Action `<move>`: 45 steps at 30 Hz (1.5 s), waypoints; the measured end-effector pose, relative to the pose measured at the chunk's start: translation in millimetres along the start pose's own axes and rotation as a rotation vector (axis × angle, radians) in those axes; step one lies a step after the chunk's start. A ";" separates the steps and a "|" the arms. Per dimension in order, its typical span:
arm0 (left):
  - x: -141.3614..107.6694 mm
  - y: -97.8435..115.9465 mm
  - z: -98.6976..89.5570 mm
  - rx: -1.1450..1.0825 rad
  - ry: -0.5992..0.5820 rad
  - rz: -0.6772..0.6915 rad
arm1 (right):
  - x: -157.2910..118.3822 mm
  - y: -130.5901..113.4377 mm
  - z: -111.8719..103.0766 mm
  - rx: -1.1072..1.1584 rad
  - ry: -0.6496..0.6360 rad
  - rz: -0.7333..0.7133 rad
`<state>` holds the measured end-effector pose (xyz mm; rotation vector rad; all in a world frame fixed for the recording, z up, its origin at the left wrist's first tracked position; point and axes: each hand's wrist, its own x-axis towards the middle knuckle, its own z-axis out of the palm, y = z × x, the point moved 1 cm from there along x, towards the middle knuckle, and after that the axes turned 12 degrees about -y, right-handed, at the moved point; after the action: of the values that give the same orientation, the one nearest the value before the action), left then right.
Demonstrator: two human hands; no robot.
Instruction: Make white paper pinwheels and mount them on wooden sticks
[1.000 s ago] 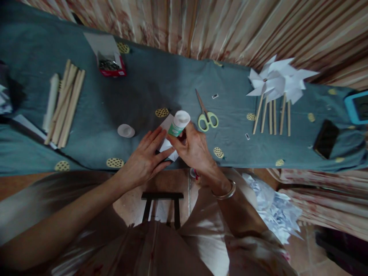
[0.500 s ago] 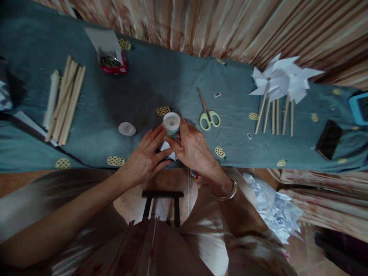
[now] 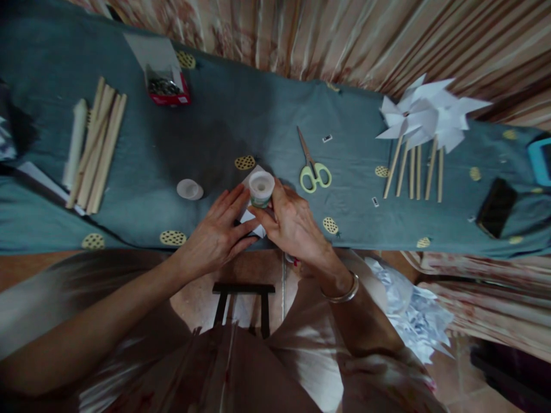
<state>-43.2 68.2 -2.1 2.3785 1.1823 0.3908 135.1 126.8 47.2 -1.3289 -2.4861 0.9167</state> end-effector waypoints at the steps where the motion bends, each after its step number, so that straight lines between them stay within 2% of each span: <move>1: 0.0 0.0 0.0 -0.003 0.003 0.002 | -0.5 0.4 -0.1 0.002 -0.001 0.007; 19: -0.9 -0.5 0.1 0.003 0.005 -0.003 | -7.9 8.0 -3.5 -0.012 0.008 0.057; 33: -0.8 0.8 -0.5 0.019 0.012 -0.002 | -2.5 15.5 0.9 -0.011 0.079 0.086; 45: -1.0 -0.3 1.0 0.020 0.001 -0.004 | 3.5 13.3 4.6 0.021 0.071 0.031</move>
<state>-43.5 67.3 -3.1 2.3932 1.1969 0.3804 140.3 133.0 35.3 -1.3721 -2.4037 0.8835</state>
